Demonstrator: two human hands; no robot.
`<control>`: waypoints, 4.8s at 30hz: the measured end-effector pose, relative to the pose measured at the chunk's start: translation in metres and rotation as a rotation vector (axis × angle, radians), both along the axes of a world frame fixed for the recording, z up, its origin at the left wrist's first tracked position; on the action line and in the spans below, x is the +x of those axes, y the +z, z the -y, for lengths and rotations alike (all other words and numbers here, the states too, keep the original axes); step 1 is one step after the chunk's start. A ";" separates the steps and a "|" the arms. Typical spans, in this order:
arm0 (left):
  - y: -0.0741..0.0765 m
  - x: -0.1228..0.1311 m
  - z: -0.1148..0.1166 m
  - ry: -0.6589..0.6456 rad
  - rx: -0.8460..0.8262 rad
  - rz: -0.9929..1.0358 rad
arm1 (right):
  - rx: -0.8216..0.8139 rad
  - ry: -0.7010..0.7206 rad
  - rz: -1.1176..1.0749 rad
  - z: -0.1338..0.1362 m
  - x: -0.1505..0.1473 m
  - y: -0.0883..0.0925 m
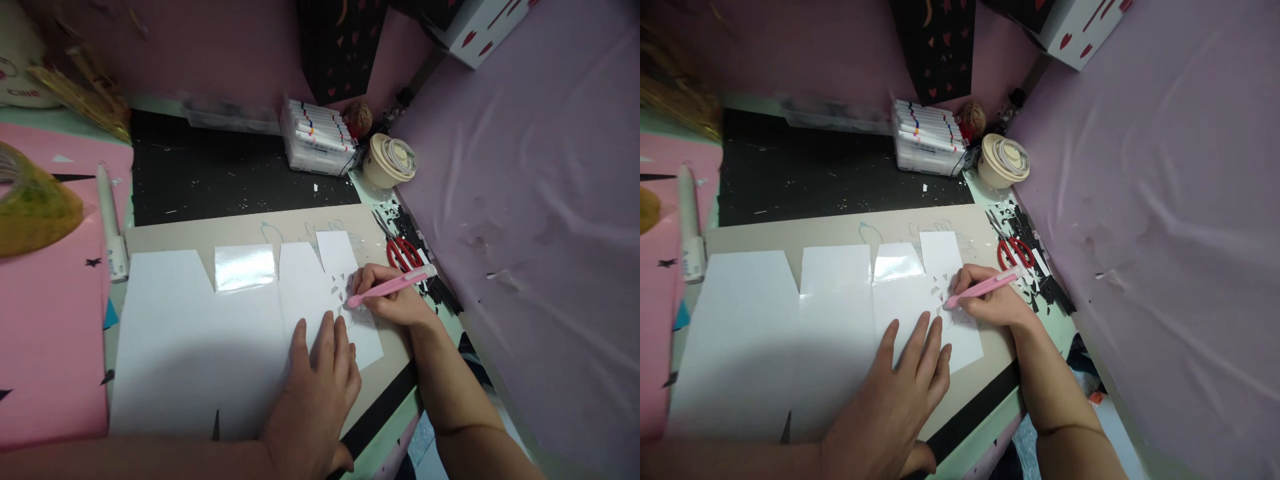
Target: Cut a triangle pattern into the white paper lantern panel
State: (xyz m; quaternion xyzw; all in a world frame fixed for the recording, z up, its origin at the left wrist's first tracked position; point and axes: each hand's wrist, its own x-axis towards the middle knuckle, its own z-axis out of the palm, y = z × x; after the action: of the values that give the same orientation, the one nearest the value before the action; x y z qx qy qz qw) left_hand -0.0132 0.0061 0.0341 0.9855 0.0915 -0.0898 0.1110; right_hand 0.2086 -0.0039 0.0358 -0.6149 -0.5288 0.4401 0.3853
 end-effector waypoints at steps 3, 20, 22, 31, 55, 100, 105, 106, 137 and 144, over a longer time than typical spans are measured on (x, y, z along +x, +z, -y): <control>-0.001 -0.001 0.001 0.001 0.005 0.011 | 0.013 0.024 0.005 0.001 0.001 0.000; 0.001 -0.001 0.001 0.015 -0.018 0.007 | -0.006 -0.018 0.014 0.001 0.001 -0.001; 0.001 -0.001 0.001 0.008 -0.018 0.005 | 0.005 -0.003 0.002 0.001 0.001 0.000; -0.004 -0.001 0.002 0.004 0.015 0.039 | -0.001 0.005 0.011 0.002 0.000 -0.001; 0.002 0.002 -0.002 -0.038 -0.042 -0.077 | 0.072 -0.024 -0.046 0.002 0.002 -0.007; 0.011 0.005 -0.011 0.036 -0.018 -0.049 | 0.183 -0.689 0.338 0.023 -0.056 -0.006; 0.011 0.005 -0.012 0.036 -0.020 -0.045 | 0.280 -0.650 0.405 0.024 -0.055 -0.017; 0.011 0.005 -0.012 0.035 -0.016 -0.046 | 0.284 -0.639 0.403 0.024 -0.055 -0.019; 0.005 0.006 -0.009 0.023 -0.011 -0.026 | 0.285 -0.608 0.413 0.026 -0.055 -0.023; 0.005 0.006 -0.009 0.019 -0.001 -0.019 | 0.277 -0.558 0.475 0.028 -0.057 -0.022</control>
State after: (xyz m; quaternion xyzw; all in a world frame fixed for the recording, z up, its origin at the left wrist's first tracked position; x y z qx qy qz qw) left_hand -0.0071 0.0154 0.0386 0.9836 0.1020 -0.0980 0.1115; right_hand 0.1515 -0.0318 0.0139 -0.7620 -0.4702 0.0885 0.4363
